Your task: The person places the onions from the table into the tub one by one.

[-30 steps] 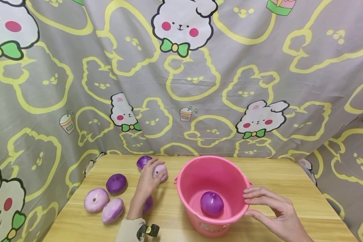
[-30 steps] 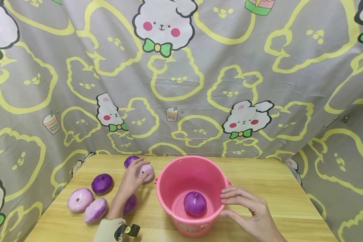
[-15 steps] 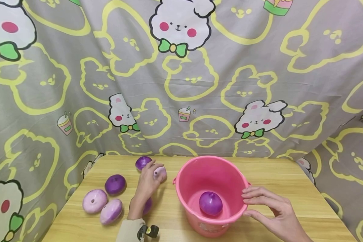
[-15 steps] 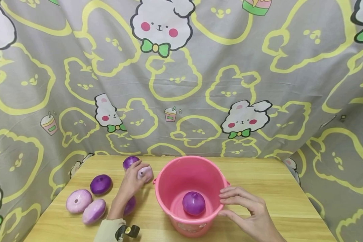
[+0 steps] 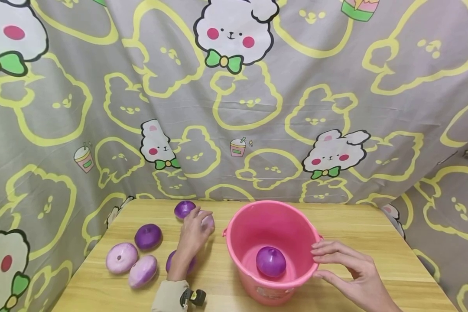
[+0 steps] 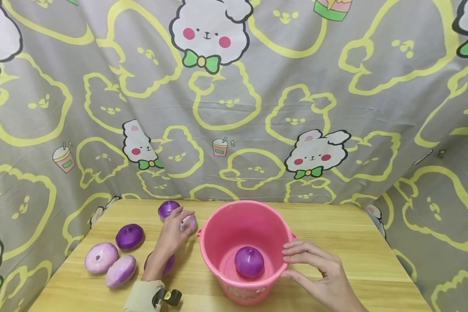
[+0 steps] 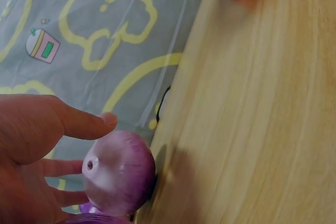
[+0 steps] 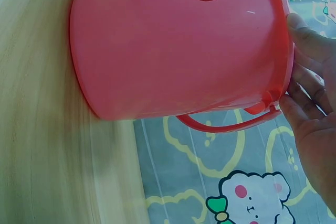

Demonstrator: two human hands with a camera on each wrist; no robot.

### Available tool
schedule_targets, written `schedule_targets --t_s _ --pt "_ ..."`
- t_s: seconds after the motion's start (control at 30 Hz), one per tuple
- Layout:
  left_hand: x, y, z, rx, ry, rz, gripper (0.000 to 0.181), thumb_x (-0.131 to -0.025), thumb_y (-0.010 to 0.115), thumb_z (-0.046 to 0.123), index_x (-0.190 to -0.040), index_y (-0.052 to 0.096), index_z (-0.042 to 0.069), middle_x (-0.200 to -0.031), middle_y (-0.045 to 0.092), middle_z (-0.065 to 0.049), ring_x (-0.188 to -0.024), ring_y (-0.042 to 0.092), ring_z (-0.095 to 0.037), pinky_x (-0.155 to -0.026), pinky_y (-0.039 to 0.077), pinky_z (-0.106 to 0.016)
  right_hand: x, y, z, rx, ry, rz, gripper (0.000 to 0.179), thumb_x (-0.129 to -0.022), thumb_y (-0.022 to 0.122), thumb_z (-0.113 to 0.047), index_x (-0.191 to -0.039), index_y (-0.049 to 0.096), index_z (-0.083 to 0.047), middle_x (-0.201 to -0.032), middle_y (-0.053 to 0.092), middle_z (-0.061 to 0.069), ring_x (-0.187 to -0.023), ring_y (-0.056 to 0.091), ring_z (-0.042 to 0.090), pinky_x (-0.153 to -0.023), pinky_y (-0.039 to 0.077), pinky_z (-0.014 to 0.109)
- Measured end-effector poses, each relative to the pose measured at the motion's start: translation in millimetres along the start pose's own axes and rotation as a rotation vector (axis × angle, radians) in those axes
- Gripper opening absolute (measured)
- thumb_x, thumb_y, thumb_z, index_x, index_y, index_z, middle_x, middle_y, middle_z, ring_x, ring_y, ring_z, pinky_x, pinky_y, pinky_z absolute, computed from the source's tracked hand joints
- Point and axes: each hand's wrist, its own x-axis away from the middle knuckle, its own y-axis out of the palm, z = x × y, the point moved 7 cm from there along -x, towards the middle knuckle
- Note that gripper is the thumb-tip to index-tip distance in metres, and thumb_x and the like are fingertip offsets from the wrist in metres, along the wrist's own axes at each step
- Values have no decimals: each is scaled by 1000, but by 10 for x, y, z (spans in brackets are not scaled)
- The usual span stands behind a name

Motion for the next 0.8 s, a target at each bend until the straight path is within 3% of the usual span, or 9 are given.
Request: schedule_targets --t_s 0.37,0.6,0.8 --pt "-5 74 -27 61 56 13 45 -73 88 -2 -116 74 -1 -138 55 -30 -129 48 -53 -111 36 -66 -11 8 22 4 -7 -4 37 -76 82 15 -112 71 12 -117 68 26 -122 61 33 -106 49 31" --pt "-15 96 -39 125 57 20 47 -69 86 -7 -113 74 2 -135 56 -27 -124 50 -53 -105 41 -67 13 1 34 -7 -5 -8 38 -76 81 16 -112 70 12 -118 67 27 -122 60 34 -106 49 32" --pt "-9 104 -58 96 23 6 48 -69 85 -8 -114 73 6 -134 56 -24 -123 50 -53 -100 45 -66 39 -4 41 -7 -1 -6 38 -76 81 16 -112 70 13 -118 67 27 -123 60 34 -106 49 32"
